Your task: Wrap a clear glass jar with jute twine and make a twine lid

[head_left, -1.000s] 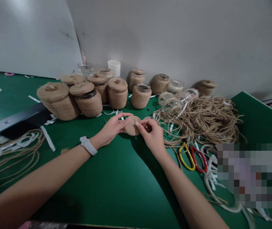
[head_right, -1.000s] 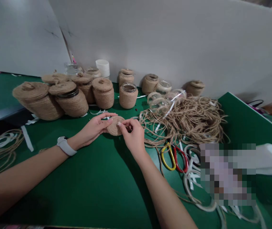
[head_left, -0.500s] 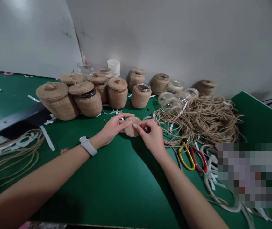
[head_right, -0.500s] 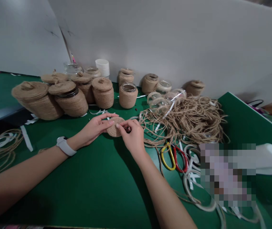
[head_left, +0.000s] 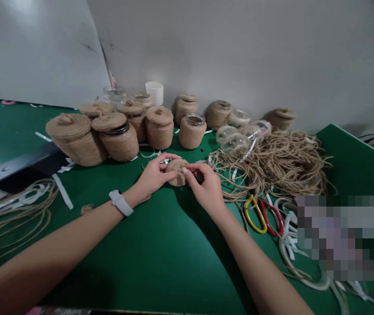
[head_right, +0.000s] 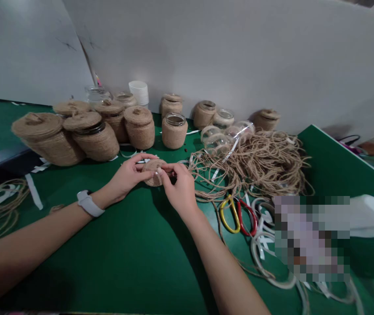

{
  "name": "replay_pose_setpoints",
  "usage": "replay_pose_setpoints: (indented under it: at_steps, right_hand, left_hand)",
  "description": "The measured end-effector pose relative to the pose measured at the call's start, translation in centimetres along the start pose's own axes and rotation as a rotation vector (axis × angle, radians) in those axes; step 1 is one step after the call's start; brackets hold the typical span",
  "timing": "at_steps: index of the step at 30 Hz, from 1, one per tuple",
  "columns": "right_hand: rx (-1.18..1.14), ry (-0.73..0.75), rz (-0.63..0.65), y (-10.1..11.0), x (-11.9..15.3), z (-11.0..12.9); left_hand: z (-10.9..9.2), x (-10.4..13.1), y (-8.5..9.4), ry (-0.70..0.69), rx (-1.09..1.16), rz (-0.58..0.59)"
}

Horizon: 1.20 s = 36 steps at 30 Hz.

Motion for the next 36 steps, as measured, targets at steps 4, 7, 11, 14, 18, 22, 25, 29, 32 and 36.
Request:
replay_pose_setpoints:
  at_steps: [4, 7, 11, 14, 18, 22, 25, 29, 32, 36]
  right_hand:
    - [0.274, 0.102, 0.026, 0.2, 0.0, 0.6]
    - [0.335, 0.097, 0.045, 0.1, 0.1, 0.4]
    - [0.33, 0.173, -0.007, 0.3, 0.3, 1.2]
    - [0.388, 0.242, -0.032, 0.2, 0.5, 2.0]
    - [0.47, 0.277, -0.032, -0.1, 0.7, 2.3]
    - [0.491, 0.287, -0.006, -0.5, 0.8, 2.2]
    - [0.485, 0.267, 0.015, -0.7, 0.8, 2.1]
    - [0.425, 0.2, 0.034, -0.7, 0.6, 1.4]
    - [0.37, 0.157, 0.037, -0.6, 0.4, 1.0]
    - [0.315, 0.133, 0.027, -0.4, 0.3, 0.8]
  left_hand:
    - [0.1, 0.0, 0.7, -0.001, 0.058, -0.064]
    - [0.4, -0.1, 0.8, -0.018, 0.068, -0.067]
    - [0.5, -0.2, 0.8, -0.034, 0.045, -0.049]
    - [0.4, -0.1, 0.5, -0.034, 0.045, -0.036]
    - [0.2, -0.1, 0.2, -0.034, 0.029, -0.01]
    - [0.2, -0.2, 0.1, -0.049, 0.0, 0.008]
    - [0.3, -0.2, 0.0, -0.066, -0.022, 0.026]
    - [0.2, -0.1, -0.3, -0.08, -0.047, 0.054]
    - [0.2, -0.1, -0.4, -0.073, -0.044, 0.067]
    - [0.2, -0.1, -0.6, -0.05, -0.064, 0.088]
Point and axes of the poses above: each hand's wrist, its own x-axis away from the middle knuckle, its own y-axis out of the back of the hand, z = x × y, the point moved 9 cm from there along -x, towards the middle knuckle, and after that the axes turned 2 degrees about z, right-handed, at the moved point
